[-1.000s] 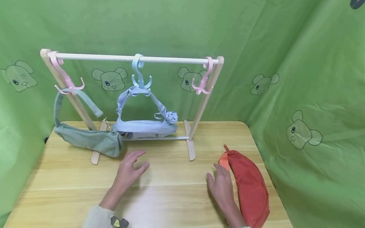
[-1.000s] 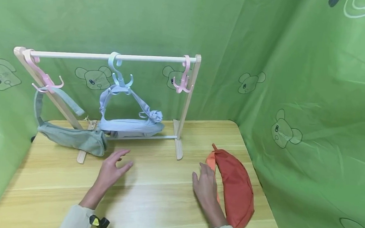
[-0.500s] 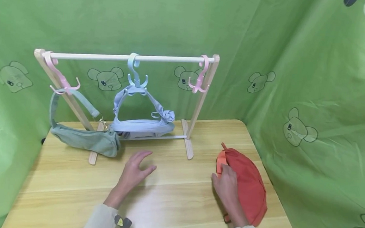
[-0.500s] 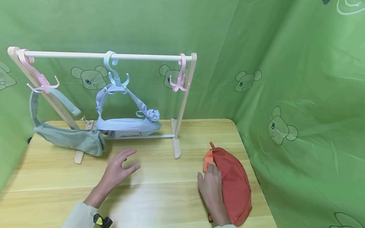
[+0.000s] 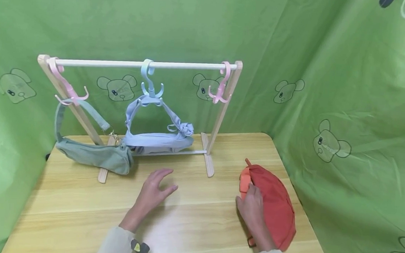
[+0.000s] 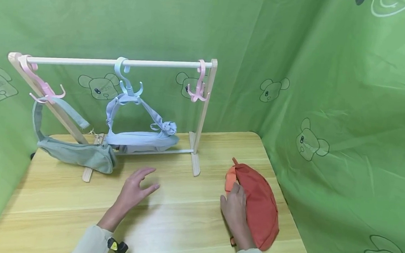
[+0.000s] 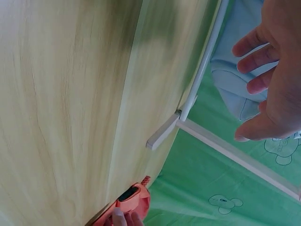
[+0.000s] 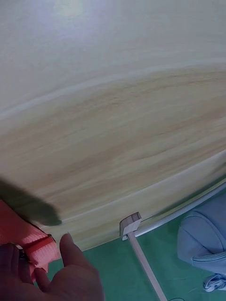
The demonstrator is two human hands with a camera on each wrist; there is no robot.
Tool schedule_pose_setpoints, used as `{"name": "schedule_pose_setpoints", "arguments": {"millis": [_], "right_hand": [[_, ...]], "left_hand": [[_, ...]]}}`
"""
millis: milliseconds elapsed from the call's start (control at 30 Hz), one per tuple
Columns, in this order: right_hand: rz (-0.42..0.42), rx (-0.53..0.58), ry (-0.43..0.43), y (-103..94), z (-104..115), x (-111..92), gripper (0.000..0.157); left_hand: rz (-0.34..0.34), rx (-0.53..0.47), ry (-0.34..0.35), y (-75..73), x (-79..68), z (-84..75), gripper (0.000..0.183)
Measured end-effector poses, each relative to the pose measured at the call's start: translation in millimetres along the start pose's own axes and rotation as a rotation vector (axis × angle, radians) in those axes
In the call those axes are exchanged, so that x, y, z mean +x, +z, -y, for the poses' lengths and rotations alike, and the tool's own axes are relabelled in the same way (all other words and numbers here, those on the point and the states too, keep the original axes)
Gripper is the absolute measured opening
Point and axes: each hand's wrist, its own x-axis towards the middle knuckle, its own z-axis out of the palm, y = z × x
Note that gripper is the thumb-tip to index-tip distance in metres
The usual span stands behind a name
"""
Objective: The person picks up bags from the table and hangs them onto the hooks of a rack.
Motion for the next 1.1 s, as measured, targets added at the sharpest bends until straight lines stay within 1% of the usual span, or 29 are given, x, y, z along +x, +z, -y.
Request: {"name": "schedule_pose_setpoints", "arguments": {"millis": [167, 267, 400, 533, 700, 800, 967, 1033, 1100], "right_hand": [[0.031, -0.024, 0.034, 1.2, -3, 0, 0.074], [0.045, -0.034, 0.048, 0.9, -6, 0, 0.072], [0.048, -0.057, 0.043, 0.8, -8, 1, 0.065], [0.045, -0.073, 0.036, 1.5, -10, 1, 0.057], [0.017, -0.06, 0.045, 2.5, -8, 2, 0.046], [0.012, -0.053, 0.036, 3.5, -6, 3, 0.041], [0.0, -0.007, 0.022, 6.0, -3, 3, 0.039], [-0.016, 0.014, 0.025, 6.8, -3, 2, 0.035], [-0.021, 0.028, 0.03, 7.4, -4, 2, 0.03]], "left_hand": [[0.012, -0.005, 0.001, 5.0, 0.2, -1.3, 0.057], [0.014, 0.004, 0.004, 8.3, -0.6, -1.7, 0.057], [0.02, -0.006, 0.005, 12.5, -0.9, -3.5, 0.056], [0.027, -0.012, 0.021, 16.8, -0.5, -6.5, 0.056], [0.057, 0.009, 0.032, 20.6, 1.9, -8.7, 0.057], [0.072, 0.029, 0.038, 21.8, 3.1, -9.7, 0.057], [0.062, 0.091, 0.096, 25.6, 4.1, -11.4, 0.056], [0.059, 0.105, 0.118, 27.5, 4.4, -12.9, 0.056], [0.066, 0.11, 0.123, 29.2, 4.6, -14.8, 0.055]]}}
